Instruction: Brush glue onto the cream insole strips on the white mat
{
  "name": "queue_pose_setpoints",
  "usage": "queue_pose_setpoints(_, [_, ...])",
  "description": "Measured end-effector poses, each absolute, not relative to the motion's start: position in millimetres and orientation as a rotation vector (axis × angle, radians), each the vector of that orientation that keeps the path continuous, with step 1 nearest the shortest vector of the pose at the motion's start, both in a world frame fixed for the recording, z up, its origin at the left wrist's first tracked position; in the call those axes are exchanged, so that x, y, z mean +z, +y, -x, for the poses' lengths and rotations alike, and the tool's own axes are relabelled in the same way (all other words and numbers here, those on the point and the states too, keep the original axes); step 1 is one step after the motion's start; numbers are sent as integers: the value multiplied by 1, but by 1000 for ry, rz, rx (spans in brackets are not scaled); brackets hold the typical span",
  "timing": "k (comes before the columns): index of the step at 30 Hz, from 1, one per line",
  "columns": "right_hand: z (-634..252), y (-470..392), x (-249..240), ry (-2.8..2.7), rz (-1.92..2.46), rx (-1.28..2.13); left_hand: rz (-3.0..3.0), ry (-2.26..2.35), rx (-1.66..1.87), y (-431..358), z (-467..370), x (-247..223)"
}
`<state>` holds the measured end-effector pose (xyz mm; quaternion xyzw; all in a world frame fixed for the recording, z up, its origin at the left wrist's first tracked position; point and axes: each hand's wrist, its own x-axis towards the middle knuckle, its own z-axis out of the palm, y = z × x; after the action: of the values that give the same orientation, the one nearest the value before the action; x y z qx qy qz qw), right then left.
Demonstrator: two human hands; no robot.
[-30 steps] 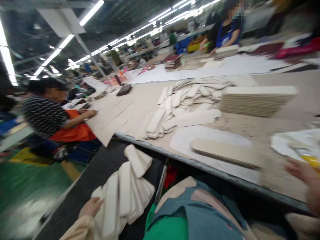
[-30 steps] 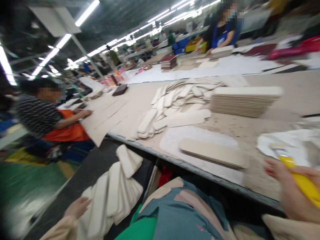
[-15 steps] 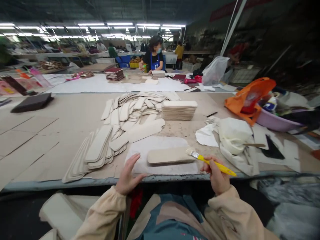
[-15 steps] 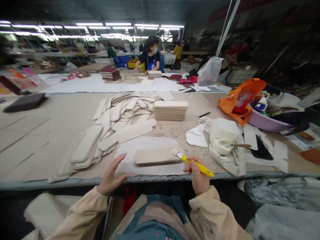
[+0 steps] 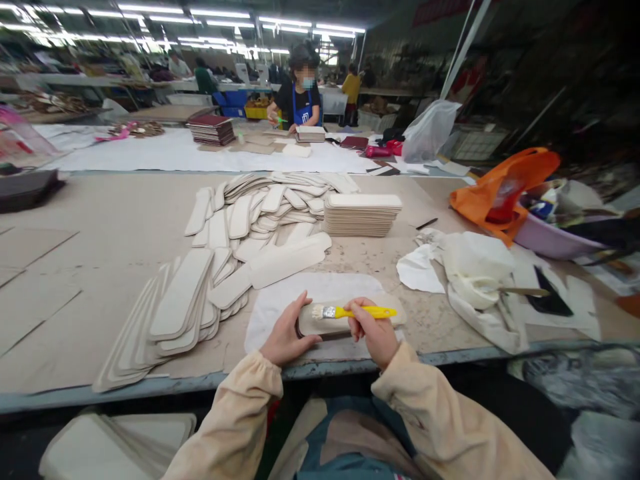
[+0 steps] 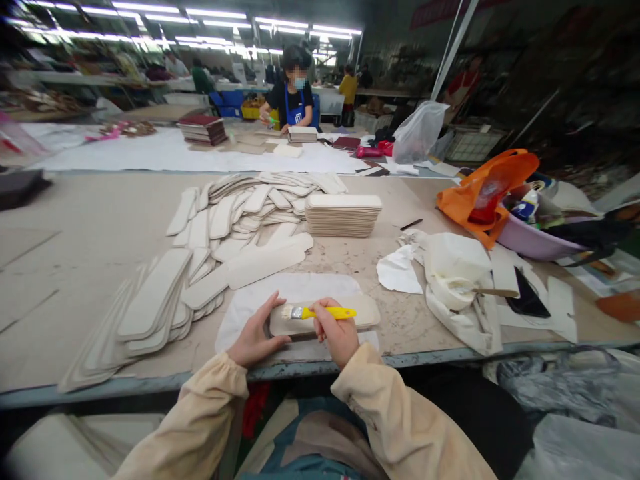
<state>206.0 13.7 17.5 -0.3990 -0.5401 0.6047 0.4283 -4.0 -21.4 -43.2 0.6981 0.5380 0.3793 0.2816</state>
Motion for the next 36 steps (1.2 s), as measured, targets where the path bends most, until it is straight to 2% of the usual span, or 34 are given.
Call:
queue_pose_setpoints(13, [-191,22,3,-1503,1197,1399,-1709,1457,1009,-22,4,-43])
queue_pose_setpoints(36, [-333,60,13,-1467,1554,912,-1796,1613,854,-19,4,-41])
